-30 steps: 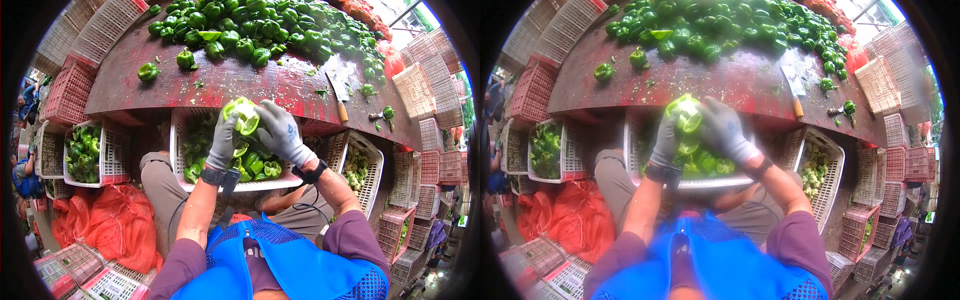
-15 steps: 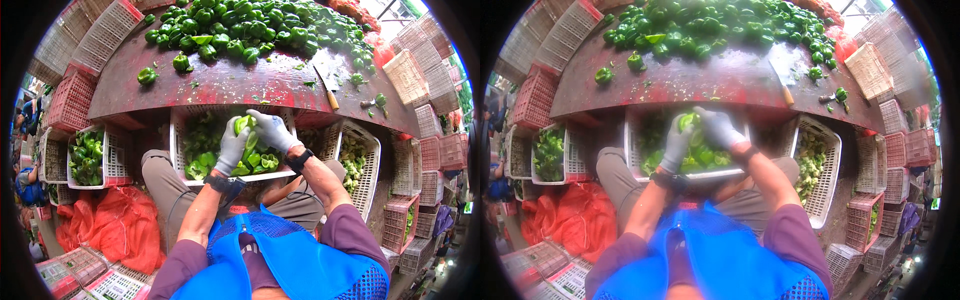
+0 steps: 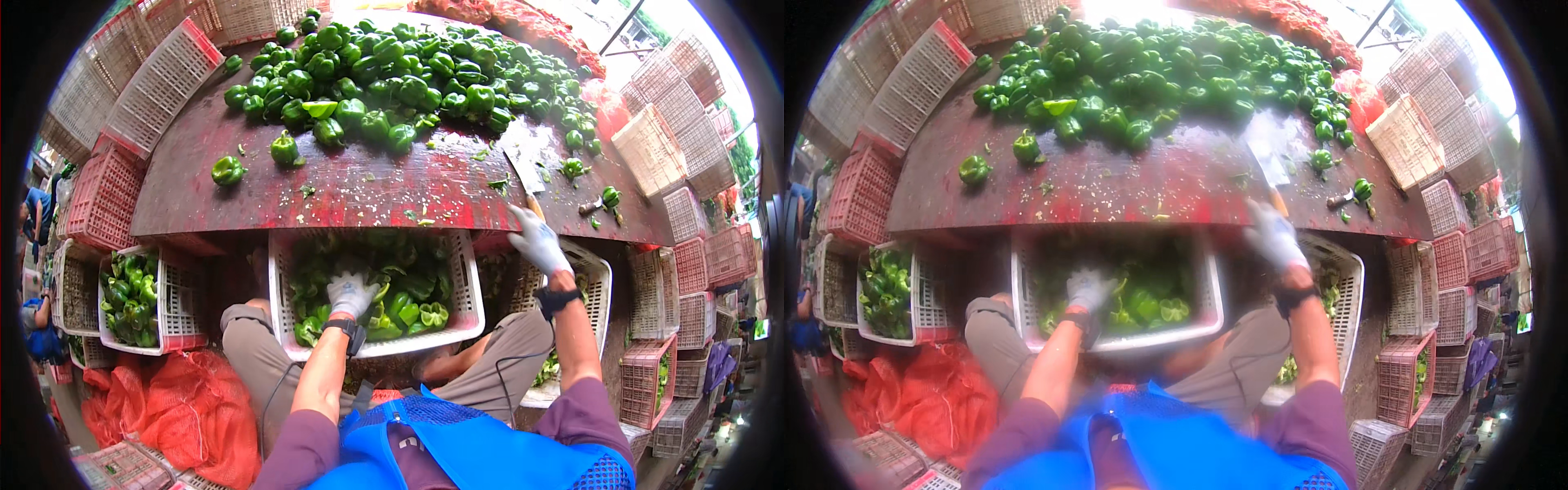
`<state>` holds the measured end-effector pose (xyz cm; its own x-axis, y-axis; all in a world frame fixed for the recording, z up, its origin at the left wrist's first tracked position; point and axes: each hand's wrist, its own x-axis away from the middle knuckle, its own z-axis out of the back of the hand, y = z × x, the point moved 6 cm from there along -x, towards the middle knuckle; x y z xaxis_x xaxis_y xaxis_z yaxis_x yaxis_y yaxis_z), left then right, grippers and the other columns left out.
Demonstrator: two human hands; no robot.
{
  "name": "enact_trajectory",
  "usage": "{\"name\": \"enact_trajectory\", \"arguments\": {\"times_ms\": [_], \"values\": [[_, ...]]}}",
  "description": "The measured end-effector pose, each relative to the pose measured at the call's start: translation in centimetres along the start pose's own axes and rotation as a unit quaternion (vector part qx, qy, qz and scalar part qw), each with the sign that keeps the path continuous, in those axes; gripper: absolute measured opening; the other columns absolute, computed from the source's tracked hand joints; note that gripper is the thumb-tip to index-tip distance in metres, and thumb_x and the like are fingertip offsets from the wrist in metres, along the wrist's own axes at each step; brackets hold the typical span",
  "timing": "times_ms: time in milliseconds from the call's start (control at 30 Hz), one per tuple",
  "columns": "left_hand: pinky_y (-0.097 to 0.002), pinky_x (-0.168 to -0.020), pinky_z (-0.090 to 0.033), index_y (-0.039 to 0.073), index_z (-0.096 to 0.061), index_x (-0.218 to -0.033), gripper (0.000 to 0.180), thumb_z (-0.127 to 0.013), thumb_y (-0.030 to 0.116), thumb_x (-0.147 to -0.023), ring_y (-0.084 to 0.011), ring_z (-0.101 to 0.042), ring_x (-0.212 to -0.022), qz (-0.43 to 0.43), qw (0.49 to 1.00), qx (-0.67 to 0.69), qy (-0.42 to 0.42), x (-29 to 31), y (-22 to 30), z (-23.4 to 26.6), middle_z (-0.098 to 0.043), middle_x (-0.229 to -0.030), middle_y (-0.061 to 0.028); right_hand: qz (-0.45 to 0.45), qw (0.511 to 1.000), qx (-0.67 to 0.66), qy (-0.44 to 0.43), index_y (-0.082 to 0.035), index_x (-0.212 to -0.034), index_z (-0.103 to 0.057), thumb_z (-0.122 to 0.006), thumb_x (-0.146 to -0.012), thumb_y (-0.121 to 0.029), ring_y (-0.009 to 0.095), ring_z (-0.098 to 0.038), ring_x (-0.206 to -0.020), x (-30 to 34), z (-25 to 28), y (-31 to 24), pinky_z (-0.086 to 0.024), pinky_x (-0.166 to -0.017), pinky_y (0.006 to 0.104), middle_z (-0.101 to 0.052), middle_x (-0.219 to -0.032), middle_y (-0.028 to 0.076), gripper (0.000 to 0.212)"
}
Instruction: Sorting and chopping green bell peppers at a processing station.
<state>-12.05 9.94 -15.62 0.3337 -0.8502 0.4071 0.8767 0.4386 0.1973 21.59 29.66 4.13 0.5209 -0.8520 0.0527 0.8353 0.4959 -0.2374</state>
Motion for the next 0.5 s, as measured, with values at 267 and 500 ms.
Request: {"name": "enact_trajectory", "arguments": {"times_ms": [267,500], "values": [[-0.0433,-0.096,-0.048,0.007,-0.072,-0.115,0.075,-0.043,0.070,-0.087,-0.0330,-0.065,-0.112,-0.004,0.994,0.082,-0.076,-3.6,-2.1,-3.9,-0.070,-0.118,-0.0169,0.104,0.980,0.080,0.148,-0.026,-0.146,-0.044,-0.073,-0.078,-0.021,0.041,-0.054,-0.121,-25.5,-3.4,-9.3,-0.050,-0.098,0.0478,-0.050,-0.140,0.018,0.074],[-0.0490,-0.112,-0.033,0.015,-0.039,-0.150,0.082,-0.052,0.066,-0.087,-0.0327,-0.042,-0.137,-0.026,0.993,0.102,-0.051,-5.7,-2.7,-6.4,-0.040,-0.153,-0.0149,0.052,0.992,0.114,0.017,-0.039,-0.146,-0.043,-0.065,-0.085,-0.033,0.040,-0.052,-0.123,-32.1,-6.6,-11.1,-0.049,-0.100,0.0493,-0.051,-0.136,0.017,0.065]]}}
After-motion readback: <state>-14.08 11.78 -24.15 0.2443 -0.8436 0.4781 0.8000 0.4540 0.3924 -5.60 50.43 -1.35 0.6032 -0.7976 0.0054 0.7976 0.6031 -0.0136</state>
